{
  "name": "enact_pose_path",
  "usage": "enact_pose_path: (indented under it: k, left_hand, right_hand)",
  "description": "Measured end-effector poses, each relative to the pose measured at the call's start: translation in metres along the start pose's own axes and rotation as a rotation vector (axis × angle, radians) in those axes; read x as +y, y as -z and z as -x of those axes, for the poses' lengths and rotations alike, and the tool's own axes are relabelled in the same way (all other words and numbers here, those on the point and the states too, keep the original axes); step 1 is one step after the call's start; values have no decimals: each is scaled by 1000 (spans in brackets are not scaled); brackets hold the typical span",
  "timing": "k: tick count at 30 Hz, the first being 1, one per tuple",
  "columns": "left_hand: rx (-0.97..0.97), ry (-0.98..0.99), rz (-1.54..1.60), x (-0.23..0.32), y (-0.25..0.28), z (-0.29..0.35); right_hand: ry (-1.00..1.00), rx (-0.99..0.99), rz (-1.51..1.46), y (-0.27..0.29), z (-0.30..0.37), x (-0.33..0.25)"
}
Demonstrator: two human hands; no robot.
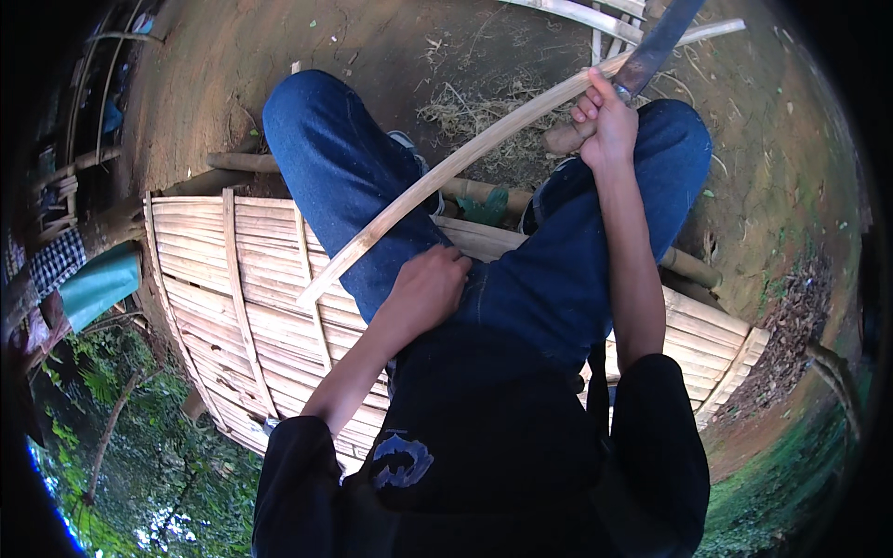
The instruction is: The person strips layers from a bamboo pole using a large knife while seated on a bamboo platform.
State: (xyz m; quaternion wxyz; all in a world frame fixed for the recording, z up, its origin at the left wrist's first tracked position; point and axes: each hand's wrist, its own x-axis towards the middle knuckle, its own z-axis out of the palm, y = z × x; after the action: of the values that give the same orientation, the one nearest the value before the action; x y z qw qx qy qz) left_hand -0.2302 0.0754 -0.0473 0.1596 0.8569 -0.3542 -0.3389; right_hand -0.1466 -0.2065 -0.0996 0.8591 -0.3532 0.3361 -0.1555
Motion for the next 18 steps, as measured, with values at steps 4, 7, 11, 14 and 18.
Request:
enact_pose_path:
  k: [4,7,11,14,18]
  left_hand:
    - [-283,274,92,-23,-7,-36]
    - [277,-52,-533,-1,-16,-56]
    - [103,28,-608,-37,-10,-91]
    - [-201,60,-739,-41,-15,-72]
    - [-222,-362,-687,-31,-26,-6]
  right_hand:
    - [-5,19,-15,-2,0,2]
    - [2,16,-3,0,-3,0]
    - [-3,31,-11,-3,-1,1]
    - [0,14,-20,-1,0,0]
    - [8,23,-12,-4,3,-4]
